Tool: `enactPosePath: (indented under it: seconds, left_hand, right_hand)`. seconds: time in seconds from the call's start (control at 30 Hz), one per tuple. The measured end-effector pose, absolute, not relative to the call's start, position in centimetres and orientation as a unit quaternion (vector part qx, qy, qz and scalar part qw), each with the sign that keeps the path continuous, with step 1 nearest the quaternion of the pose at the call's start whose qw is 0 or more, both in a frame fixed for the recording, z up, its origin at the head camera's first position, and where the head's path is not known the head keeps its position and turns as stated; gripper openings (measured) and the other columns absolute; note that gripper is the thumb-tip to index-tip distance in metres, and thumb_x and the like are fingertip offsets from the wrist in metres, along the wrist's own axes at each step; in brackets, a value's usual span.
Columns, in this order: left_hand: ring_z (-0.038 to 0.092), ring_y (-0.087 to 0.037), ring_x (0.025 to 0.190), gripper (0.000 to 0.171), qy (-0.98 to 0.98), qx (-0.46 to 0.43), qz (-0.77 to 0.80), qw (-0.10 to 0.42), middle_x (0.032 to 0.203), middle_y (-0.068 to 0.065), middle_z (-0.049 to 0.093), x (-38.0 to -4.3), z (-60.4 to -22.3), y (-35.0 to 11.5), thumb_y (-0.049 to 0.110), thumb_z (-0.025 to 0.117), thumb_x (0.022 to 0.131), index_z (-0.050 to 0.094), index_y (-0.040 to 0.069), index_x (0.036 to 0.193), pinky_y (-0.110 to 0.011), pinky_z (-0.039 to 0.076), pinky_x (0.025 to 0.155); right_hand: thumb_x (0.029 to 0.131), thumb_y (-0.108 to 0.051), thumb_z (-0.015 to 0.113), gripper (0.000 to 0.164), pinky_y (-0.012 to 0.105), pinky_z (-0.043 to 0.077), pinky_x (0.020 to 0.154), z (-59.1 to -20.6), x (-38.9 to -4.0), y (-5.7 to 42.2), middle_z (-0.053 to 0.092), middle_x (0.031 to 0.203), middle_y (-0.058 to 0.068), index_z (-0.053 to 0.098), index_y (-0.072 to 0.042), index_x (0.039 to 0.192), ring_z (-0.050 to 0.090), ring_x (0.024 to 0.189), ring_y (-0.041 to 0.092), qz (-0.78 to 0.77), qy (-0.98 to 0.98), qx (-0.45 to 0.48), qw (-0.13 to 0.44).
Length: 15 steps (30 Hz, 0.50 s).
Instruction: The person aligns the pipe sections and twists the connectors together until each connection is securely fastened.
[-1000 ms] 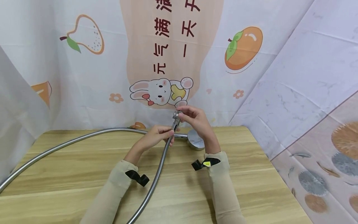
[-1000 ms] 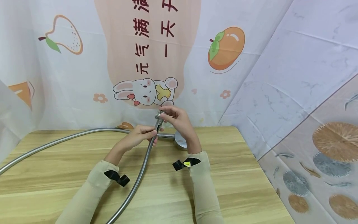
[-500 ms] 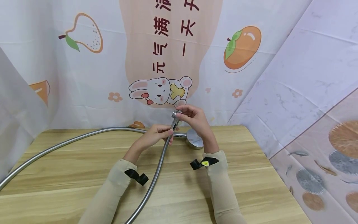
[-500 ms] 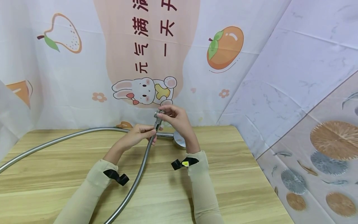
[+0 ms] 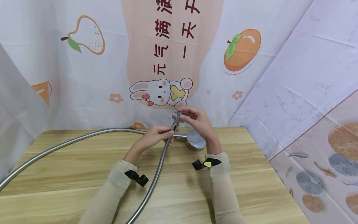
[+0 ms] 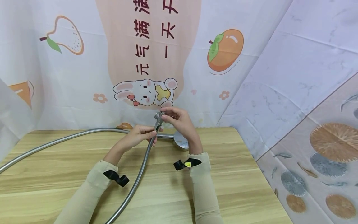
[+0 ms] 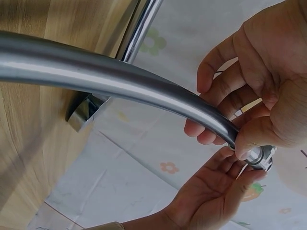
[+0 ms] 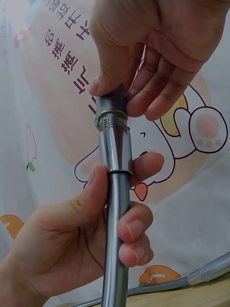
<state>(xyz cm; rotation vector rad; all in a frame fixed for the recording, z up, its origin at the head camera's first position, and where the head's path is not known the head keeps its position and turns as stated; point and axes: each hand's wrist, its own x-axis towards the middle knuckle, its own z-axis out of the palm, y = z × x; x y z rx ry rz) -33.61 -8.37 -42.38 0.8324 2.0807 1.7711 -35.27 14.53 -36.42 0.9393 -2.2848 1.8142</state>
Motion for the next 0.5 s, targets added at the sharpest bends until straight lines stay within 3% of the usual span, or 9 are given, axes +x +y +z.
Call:
enactPosePath:
  seconds: [0.33, 0.5]
  left_hand:
    - [0.072, -0.020, 0.080, 0.036, 0.721, 0.293, 0.613, 0.138, 0.085, -0.009, 0.070, -33.63, -42.45, -8.23, 0.024, 0.053, 0.108, 0.065, 0.001, 0.133, -0.034, 0.060, 0.078]
    - [0.072, -0.029, 0.082, 0.037, 0.720, 0.296, 0.613, 0.134, 0.085, -0.010, 0.070, -33.57, -42.41, -8.17, 0.025, 0.053, 0.108, 0.065, 0.000, 0.133, -0.035, 0.060, 0.078]
  right_hand:
    - [0.095, -0.005, 0.071, 0.025, 0.022, 0.055, 0.074, -36.51, -35.23, 14.30, 0.070, 0.095, 0.003, 0.068, 0.006, 0.118, 0.065, 0.083, 0.010, 0.596, -0.745, 0.295, 0.047]
    - [0.095, -0.004, 0.071, 0.024, 0.024, 0.056, 0.079, -36.45, -35.17, 14.14, 0.071, 0.098, 0.002, 0.067, 0.007, 0.116, 0.065, 0.090, 0.011, 0.598, -0.747, 0.286, 0.049]
